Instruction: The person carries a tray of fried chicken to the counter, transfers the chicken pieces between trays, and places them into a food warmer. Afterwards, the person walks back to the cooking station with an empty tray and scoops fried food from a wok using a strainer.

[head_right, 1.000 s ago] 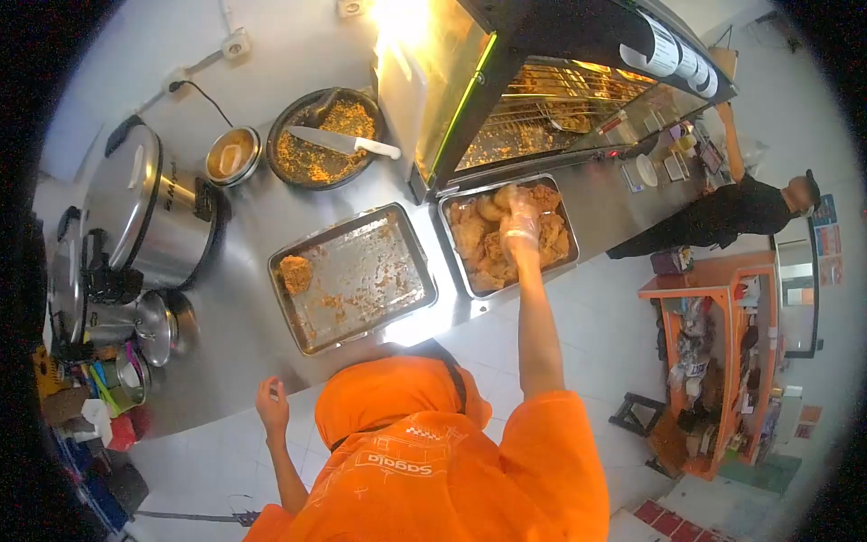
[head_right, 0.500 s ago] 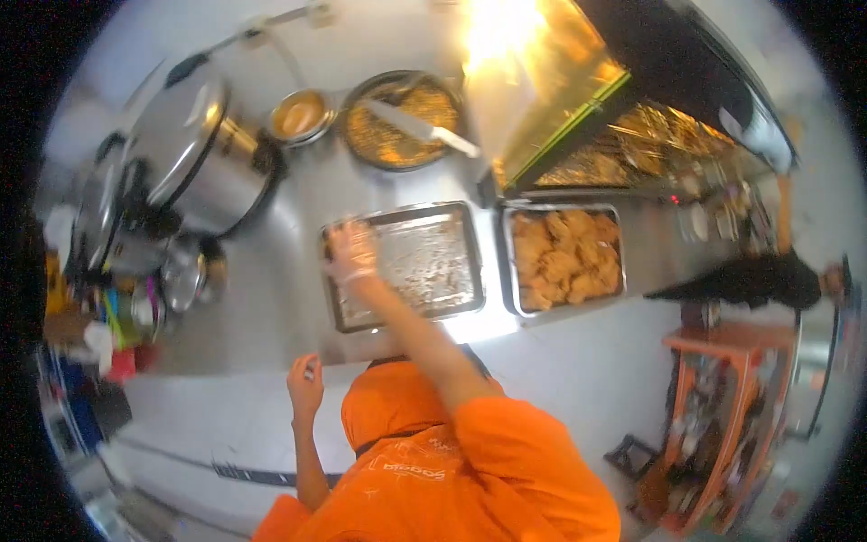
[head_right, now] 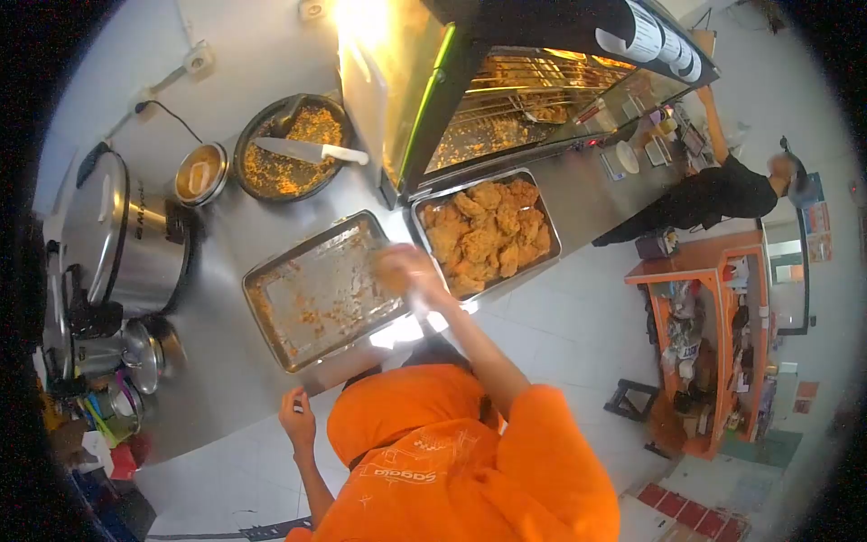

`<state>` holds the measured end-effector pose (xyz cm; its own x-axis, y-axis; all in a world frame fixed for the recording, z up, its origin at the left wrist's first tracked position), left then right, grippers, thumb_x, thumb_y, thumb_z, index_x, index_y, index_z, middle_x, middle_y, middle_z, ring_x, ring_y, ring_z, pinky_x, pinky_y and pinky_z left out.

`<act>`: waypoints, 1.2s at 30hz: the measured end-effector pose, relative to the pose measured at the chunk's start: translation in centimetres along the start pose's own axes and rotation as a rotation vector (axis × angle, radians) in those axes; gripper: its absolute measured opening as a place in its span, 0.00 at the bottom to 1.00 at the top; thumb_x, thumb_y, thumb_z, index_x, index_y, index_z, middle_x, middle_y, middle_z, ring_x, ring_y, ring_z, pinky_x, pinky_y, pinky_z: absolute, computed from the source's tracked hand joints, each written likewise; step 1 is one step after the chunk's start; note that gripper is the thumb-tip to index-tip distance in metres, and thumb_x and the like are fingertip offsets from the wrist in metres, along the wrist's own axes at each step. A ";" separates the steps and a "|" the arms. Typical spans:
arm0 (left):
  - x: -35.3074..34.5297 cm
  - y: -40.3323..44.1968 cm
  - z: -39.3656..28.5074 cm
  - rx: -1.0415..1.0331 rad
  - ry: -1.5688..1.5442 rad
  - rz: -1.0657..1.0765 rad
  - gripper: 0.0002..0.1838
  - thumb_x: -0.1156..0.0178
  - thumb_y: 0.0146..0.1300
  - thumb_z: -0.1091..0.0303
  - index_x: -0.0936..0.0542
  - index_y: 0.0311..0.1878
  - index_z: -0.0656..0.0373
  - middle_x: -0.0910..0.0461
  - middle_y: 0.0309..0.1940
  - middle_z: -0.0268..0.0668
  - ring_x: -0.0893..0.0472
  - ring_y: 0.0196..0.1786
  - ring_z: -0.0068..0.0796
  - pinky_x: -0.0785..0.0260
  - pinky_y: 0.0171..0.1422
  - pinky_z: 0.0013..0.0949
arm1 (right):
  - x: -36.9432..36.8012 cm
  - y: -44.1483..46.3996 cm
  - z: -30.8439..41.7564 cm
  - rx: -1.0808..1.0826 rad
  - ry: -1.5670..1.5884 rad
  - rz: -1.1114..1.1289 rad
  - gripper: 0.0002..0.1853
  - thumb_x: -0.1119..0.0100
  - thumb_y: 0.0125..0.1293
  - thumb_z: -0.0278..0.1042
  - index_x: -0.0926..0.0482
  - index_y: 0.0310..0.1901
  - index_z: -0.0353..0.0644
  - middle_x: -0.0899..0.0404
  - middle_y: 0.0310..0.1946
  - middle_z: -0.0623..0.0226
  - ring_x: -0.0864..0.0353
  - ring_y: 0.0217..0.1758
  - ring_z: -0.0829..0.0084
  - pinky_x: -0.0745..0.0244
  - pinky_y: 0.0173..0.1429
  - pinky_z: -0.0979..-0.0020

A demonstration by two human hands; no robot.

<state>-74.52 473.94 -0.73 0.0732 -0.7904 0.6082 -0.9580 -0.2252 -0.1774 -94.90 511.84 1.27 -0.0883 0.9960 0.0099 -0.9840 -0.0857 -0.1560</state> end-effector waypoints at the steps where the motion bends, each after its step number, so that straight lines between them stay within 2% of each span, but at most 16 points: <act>1: -1.3 0.7 -1.1 -0.004 0.001 -0.007 0.08 0.40 0.64 0.74 0.19 0.45 0.62 0.20 0.39 0.41 0.20 0.34 0.33 0.27 0.35 0.35 | 5.0 -1.1 1.2 -0.143 0.062 -0.247 0.18 0.38 0.60 0.37 0.23 0.53 0.48 0.24 0.52 0.68 0.25 0.56 0.70 0.29 0.62 0.64; 2: -2.7 1.4 -2.9 -0.104 -0.031 -0.036 0.07 0.40 0.64 0.74 0.19 0.45 0.62 0.19 0.39 0.40 0.20 0.36 0.32 0.27 0.36 0.33 | 9.2 -2.0 3.4 -0.225 0.272 -0.440 0.17 0.39 0.59 0.31 0.23 0.51 0.47 0.25 0.50 0.65 0.25 0.55 0.70 0.30 0.63 0.67; 4: -5.1 2.9 -7.6 -0.216 -0.049 -0.061 0.07 0.41 0.65 0.74 0.19 0.45 0.62 0.19 0.38 0.39 0.19 0.37 0.31 0.27 0.37 0.31 | 18.9 -2.2 5.6 0.248 0.122 -0.530 0.14 0.43 0.65 0.30 0.27 0.52 0.45 0.26 0.48 0.66 0.25 0.51 0.72 0.27 0.57 0.71; 5: -6.6 3.6 -10.9 -0.243 -0.096 0.014 0.08 0.40 0.64 0.74 0.19 0.46 0.62 0.19 0.40 0.40 0.19 0.39 0.31 0.26 0.41 0.32 | 20.9 -3.6 9.9 0.145 -0.167 -0.801 0.14 0.43 0.66 0.28 0.27 0.53 0.44 0.26 0.47 0.66 0.25 0.48 0.71 0.27 0.54 0.70; 7: -10.1 5.0 -17.4 -0.287 -0.133 0.076 0.09 0.40 0.64 0.73 0.19 0.47 0.62 0.18 0.42 0.41 0.18 0.41 0.32 0.25 0.44 0.32 | 29.2 -2.2 5.6 0.014 -0.196 -1.193 0.18 0.38 0.67 0.33 0.28 0.56 0.40 0.23 0.44 0.64 0.25 0.44 0.71 0.28 0.50 0.70; 10: -17.6 6.5 -24.5 -0.210 -0.253 0.213 0.12 0.39 0.65 0.68 0.19 0.49 0.62 0.18 0.45 0.45 0.18 0.43 0.36 0.26 0.49 0.37 | 30.3 1.3 5.9 0.205 -0.935 -0.606 0.22 0.43 0.70 0.45 0.28 0.59 0.40 0.22 0.51 0.53 0.23 0.53 0.52 0.30 0.61 0.58; 11: -20.7 7.0 -25.7 -0.177 -0.137 0.241 0.14 0.42 0.67 0.63 0.19 0.48 0.63 0.17 0.44 0.46 0.18 0.44 0.40 0.27 0.52 0.39 | 31.4 1.9 3.0 -0.058 -0.931 -0.499 0.23 0.46 0.70 0.51 0.25 0.56 0.40 0.22 0.51 0.48 0.27 0.59 0.46 0.34 0.66 0.55; 13: -26.2 8.0 -26.3 -0.119 -0.012 0.254 0.18 0.45 0.70 0.57 0.19 0.48 0.64 0.17 0.44 0.48 0.18 0.46 0.43 0.28 0.54 0.40 | 34.5 0.9 4.2 0.344 -0.871 -0.557 0.24 0.49 0.70 0.54 0.23 0.53 0.40 0.22 0.51 0.48 0.27 0.59 0.44 0.34 0.65 0.53; 14: -28.6 8.9 -25.2 -0.041 0.010 0.189 0.22 0.49 0.71 0.53 0.20 0.48 0.66 0.17 0.43 0.50 0.18 0.46 0.47 0.29 0.55 0.42 | 36.3 0.9 3.5 0.346 -0.859 -0.529 0.24 0.49 0.70 0.54 0.23 0.53 0.40 0.22 0.51 0.48 0.27 0.59 0.44 0.34 0.65 0.53; 17: -32.1 11.5 -25.0 0.091 0.013 0.196 0.31 0.57 0.73 0.45 0.21 0.48 0.70 0.18 0.40 0.58 0.19 0.48 0.56 0.30 0.54 0.44 | 43.6 0.0 -1.5 0.061 -0.716 -0.869 0.25 0.53 0.71 0.55 0.22 0.50 0.39 0.21 0.48 0.45 0.25 0.56 0.42 0.31 0.60 0.50; 19: -32.6 11.9 -24.8 -0.007 0.118 0.036 0.32 0.57 0.74 0.45 0.21 0.46 0.70 0.19 0.39 0.60 0.20 0.47 0.58 0.31 0.52 0.45 | 43.8 2.6 -6.8 -0.163 -0.847 -0.388 0.25 0.56 0.72 0.54 0.22 0.50 0.39 0.21 0.47 0.42 0.23 0.52 0.41 0.29 0.56 0.50; 21: -32.1 12.4 -23.8 0.013 0.004 -0.145 0.30 0.60 0.75 0.49 0.20 0.40 0.69 0.22 0.33 0.62 0.21 0.40 0.62 0.32 0.43 0.53 | 43.0 2.1 -5.3 -0.139 -0.683 -0.426 0.23 0.55 0.71 0.52 0.21 0.49 0.40 0.20 0.45 0.41 0.22 0.51 0.42 0.28 0.54 0.52; 23: -32.4 12.0 -23.3 0.103 0.006 -0.107 0.27 0.59 0.76 0.51 0.20 0.42 0.68 0.20 0.35 0.59 0.20 0.41 0.57 0.31 0.45 0.48 | 43.8 2.2 -6.5 -0.245 -0.566 -0.476 0.22 0.56 0.71 0.51 0.20 0.48 0.41 0.20 0.46 0.42 0.23 0.53 0.42 0.29 0.55 0.52; 27: -32.4 11.7 -23.1 0.107 -0.093 -0.046 0.26 0.57 0.76 0.53 0.22 0.53 0.70 0.18 0.47 0.50 0.21 0.52 0.44 0.34 0.57 0.39 | 42.7 1.6 -6.5 -0.121 -0.289 -0.462 0.20 0.52 0.73 0.48 0.21 0.44 0.36 0.17 0.39 0.52 0.20 0.43 0.62 0.28 0.49 0.61; 34: -31.9 7.0 -21.3 0.291 -0.250 -0.141 0.23 0.55 0.75 0.57 0.22 0.54 0.70 0.18 0.47 0.44 0.22 0.50 0.34 0.33 0.57 0.36 | 42.4 3.2 -4.6 -0.038 -0.248 -0.432 0.15 0.45 0.71 0.45 0.19 0.40 0.40 0.21 0.28 0.66 0.26 0.33 0.75 0.29 0.41 0.70; 36: -30.4 3.6 -21.7 0.316 -0.367 -0.226 0.22 0.55 0.75 0.58 0.23 0.53 0.70 0.18 0.46 0.44 0.22 0.50 0.35 0.34 0.58 0.37 | 41.3 2.0 0.4 -0.192 -0.424 -0.422 0.16 0.43 0.70 0.46 0.20 0.39 0.39 0.22 0.26 0.66 0.28 0.31 0.76 0.30 0.40 0.69</act>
<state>-86.26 509.51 -3.01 0.4147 -0.8368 0.3574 -0.7813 -0.5288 -0.3317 -100.54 552.82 1.80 0.2093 0.8436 0.4945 -0.9055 0.3581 -0.2276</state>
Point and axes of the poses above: each hand's wrist, its own y-axis towards the middle knuckle, its own x-axis out of the back of the hand, z = x × y, the point moved 7 cm from there along y, towards the middle knuckle
